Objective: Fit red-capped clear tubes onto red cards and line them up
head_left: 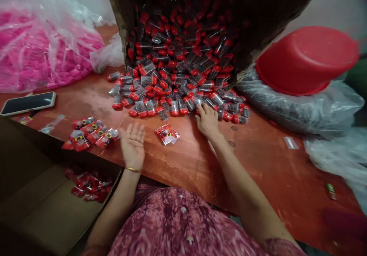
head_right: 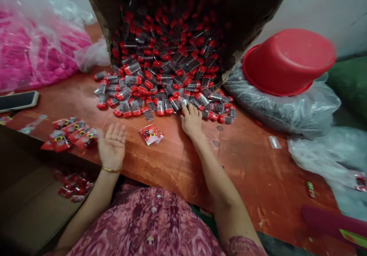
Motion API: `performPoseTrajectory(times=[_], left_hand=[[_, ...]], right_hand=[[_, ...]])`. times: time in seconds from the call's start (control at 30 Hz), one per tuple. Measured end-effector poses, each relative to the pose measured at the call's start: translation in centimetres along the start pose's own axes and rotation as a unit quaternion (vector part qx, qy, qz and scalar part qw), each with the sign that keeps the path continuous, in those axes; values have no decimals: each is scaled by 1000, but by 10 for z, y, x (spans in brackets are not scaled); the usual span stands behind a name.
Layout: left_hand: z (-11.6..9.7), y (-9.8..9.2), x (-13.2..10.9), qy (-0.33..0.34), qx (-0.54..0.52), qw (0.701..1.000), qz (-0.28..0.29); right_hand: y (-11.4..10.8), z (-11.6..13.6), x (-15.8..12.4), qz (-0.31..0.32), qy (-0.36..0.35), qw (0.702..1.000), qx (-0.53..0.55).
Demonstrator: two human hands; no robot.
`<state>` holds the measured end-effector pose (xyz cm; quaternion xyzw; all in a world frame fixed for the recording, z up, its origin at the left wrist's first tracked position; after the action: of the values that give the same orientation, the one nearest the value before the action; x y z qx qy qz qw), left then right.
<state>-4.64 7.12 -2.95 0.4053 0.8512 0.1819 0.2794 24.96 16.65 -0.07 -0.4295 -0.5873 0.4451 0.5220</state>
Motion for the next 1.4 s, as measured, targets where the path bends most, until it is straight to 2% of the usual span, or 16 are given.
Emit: performPoseTrajectory(times=[0.07,0.1,0.17,0.23,0.3,0.33,0.43,0.53,0.63,0.73,0.83,0.9,1.03,1.17,1.3,1.4], left_hand=[[9,21,-10,48,195,976,87],[11,35,-16,94,297,941,136],[18,58,-28,185,458,842,215],[26,70,-33,229,553,760,253],[31,71,-30,226,586,733,262],[32,70,-28,219,581,739,259],[30,66,-24,204,526,789,243],[30,62,-25,190,474,827,234],[27,61,-31,183,448,845,228],[21,67,-40,189,447,842,235],[14,72,-48,199,441,842,239],[13,70,-48,176,425,860,223],[34,66,-46,21,339,912,230],[49,75,-54,-76,234,933,261],[63,70,-59,-191,204,935,220],[65,68,-60,-220,205,932,202]], right_hand=[[1,4,-23,-6,4,1000,-6],[0,7,-36,-9,1,1000,-9],[-1,11,-60,-13,-12,1000,-14],[-3,10,-79,-21,-16,1000,-13],[-7,4,-91,-40,3,999,-2],[-10,2,-95,-53,17,998,8],[-24,4,-98,-85,40,992,82],[-37,27,-96,-87,26,970,225],[-39,55,-91,-49,32,925,376],[-25,77,-85,13,75,864,497],[-11,85,-81,45,118,795,593],[-10,81,-79,29,142,771,620],[-21,71,-82,-10,146,787,600],[-29,75,-86,-26,123,816,564],[-29,79,-88,-23,107,817,567],[-30,72,-92,1,96,824,558]])
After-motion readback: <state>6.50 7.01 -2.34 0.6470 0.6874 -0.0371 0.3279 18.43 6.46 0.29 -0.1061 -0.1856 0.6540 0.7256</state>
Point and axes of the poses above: each hand's wrist, its own x-axis towards the middle knuckle, its own y-axis out of the palm, z = x × y, the point moved 9 cm from there along x, towards the middle knuckle, and after that the axes turned 6 degrees about -x, right-handed, at the moved point
